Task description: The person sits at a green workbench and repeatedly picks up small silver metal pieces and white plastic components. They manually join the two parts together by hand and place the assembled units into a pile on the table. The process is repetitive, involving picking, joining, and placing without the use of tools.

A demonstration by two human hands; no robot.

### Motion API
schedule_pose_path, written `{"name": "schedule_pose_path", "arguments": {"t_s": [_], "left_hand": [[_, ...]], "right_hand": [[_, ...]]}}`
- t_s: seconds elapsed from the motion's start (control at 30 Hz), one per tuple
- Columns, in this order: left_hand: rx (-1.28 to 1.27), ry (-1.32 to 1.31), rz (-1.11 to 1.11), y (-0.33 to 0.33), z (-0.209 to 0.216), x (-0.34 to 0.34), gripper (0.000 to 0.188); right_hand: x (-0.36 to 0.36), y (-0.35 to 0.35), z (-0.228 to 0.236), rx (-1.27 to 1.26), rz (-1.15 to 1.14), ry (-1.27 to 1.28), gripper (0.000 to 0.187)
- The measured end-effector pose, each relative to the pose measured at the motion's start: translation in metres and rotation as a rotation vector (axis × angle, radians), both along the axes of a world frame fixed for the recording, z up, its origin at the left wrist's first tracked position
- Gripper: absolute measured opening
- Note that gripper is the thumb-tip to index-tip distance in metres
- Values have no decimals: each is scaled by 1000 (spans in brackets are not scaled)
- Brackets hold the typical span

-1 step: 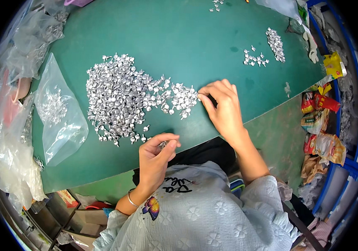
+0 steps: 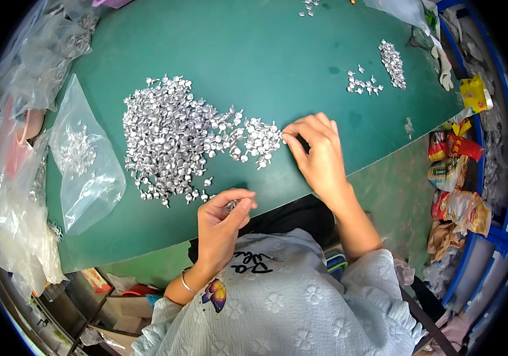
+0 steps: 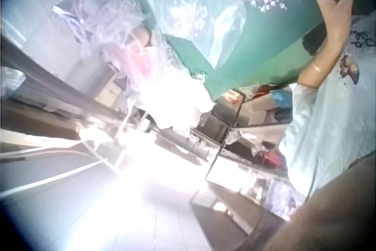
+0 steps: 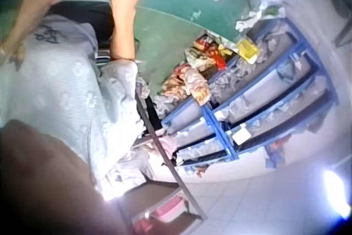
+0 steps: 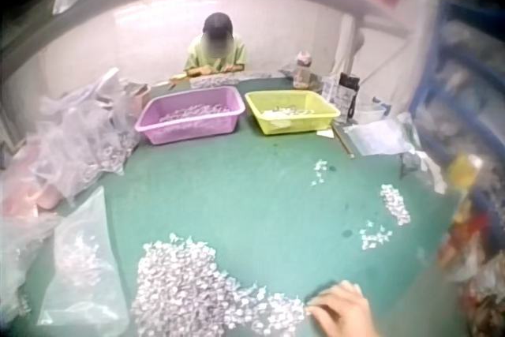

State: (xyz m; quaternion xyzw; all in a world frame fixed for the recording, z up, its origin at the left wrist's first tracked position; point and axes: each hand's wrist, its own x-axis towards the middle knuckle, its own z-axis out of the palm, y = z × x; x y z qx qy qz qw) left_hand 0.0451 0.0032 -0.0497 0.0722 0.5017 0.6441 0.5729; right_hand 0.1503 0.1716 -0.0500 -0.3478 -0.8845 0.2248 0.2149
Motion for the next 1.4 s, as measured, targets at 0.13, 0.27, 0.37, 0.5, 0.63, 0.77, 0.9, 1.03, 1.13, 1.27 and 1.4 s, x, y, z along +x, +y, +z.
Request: {"name": "schedule_pose_path", "arguments": {"t_s": [0.13, 0.27, 0.37, 0.5, 0.63, 0.77, 0.9, 1.03, 1.13, 1.27, 1.4], "left_hand": [[68, 27, 61, 10, -1, 1, 19], [230, 124, 83, 27, 1, 6, 29], [261, 169, 87, 31, 9, 11, 28], [246, 213, 82, 28, 16, 11, 23], [329, 174, 79, 24, 15, 9, 24], [399, 197, 30, 22, 16, 5, 24], [410, 223, -11, 20, 21, 1, 23], [409, 197, -20, 18, 22, 2, 24], [412, 200, -28, 17, 25, 1, 25], [420, 224, -62, 17, 26, -1, 26], [437, 234, -78, 17, 27, -2, 27]], "right_hand": [[0, -13, 14, 32, -17, 168, 8], [2, -41, 37, -160, 31, 319, 11], [3, -47, 40, -140, 78, 327, 12], [4, -51, 46, -123, 113, 346, 14], [5, -52, 52, -95, 175, 362, 15], [7, -53, 54, -84, 201, 383, 16], [8, -54, 56, -71, 213, 402, 16], [9, -55, 58, -90, 213, 404, 16], [9, -56, 59, -123, 207, 413, 17], [10, -56, 60, -132, 220, 427, 17], [11, -57, 60, -129, 224, 440, 17]]}}
